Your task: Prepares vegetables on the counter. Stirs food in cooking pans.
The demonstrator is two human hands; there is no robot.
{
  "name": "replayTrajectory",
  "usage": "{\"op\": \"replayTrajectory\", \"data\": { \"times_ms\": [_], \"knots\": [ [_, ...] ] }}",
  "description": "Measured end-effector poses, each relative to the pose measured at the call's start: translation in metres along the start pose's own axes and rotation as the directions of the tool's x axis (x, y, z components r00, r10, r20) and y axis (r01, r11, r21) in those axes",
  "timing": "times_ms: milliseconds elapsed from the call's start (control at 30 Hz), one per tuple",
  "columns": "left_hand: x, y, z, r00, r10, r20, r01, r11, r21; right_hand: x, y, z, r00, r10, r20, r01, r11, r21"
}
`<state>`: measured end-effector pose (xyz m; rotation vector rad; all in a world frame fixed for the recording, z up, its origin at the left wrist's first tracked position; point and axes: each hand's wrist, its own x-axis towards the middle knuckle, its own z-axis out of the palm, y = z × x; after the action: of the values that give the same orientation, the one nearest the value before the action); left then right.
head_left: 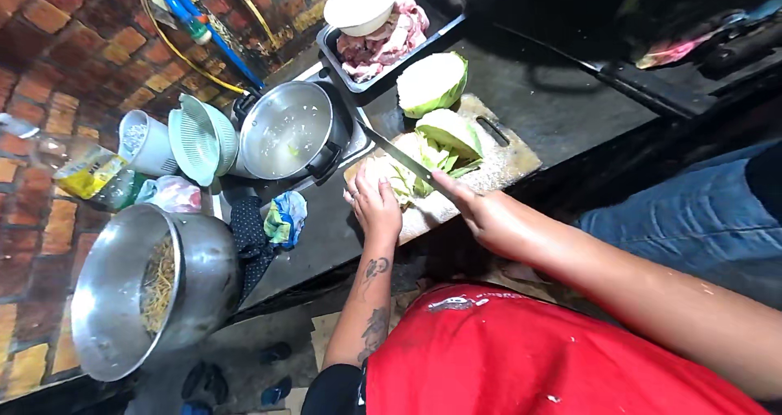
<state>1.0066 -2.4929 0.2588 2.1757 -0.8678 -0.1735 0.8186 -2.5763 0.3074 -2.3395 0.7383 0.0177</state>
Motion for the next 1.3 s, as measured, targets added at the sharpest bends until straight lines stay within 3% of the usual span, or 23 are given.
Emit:
{"op": "replayTrajectory", "data": {
  "times_ms": [100,167,333,500,667,833,1000,1167,1300],
  "knots": [
    [-0.005,0.001,0.011,0.997,-0.004,-0.083,0.003,1.0,-0.014,-0.03,0.003,0.01,0.999,-0.034,-0.028,0.034,0.999,-0.002],
    [-0.006,-0.001,0.017,0.992,0.011,-0.124,-0.012,1.0,-0.005,-0.032,0.001,0.016,0.996,0.047,0.078,-0.045,0.999,-0.024],
    [-0.009,-0.005,0.025,0.984,0.062,-0.168,-0.055,0.997,0.05,0.002,0.006,0.045,0.979,0.101,0.178,-0.105,0.994,0.01],
    [-0.008,-0.007,0.024,0.979,0.075,-0.191,-0.073,0.997,0.013,0.033,-0.001,0.05,0.961,0.175,0.213,-0.162,0.984,-0.079],
    [-0.008,-0.005,0.022,0.984,0.039,-0.176,-0.046,0.998,-0.034,0.04,0.003,0.021,0.996,0.047,0.079,-0.047,0.999,-0.013],
    [-0.012,0.0,0.027,0.975,0.007,-0.22,-0.022,0.998,-0.063,0.001,-0.008,0.01,0.994,-0.069,-0.084,0.068,0.998,-0.009],
    [-0.011,-0.001,0.032,0.972,0.005,-0.236,-0.017,0.998,-0.052,-0.017,-0.004,0.028,0.999,-0.044,-0.007,0.045,0.999,0.024],
    [-0.007,-0.001,0.036,0.96,0.01,-0.279,-0.025,0.999,-0.049,0.015,-0.004,0.049,0.998,0.011,0.056,-0.011,1.0,-0.013],
    [-0.007,-0.001,0.032,0.973,0.023,-0.231,-0.031,0.999,-0.035,0.04,-0.005,0.061,0.971,0.134,0.197,-0.126,0.991,-0.054]
  ]
}}
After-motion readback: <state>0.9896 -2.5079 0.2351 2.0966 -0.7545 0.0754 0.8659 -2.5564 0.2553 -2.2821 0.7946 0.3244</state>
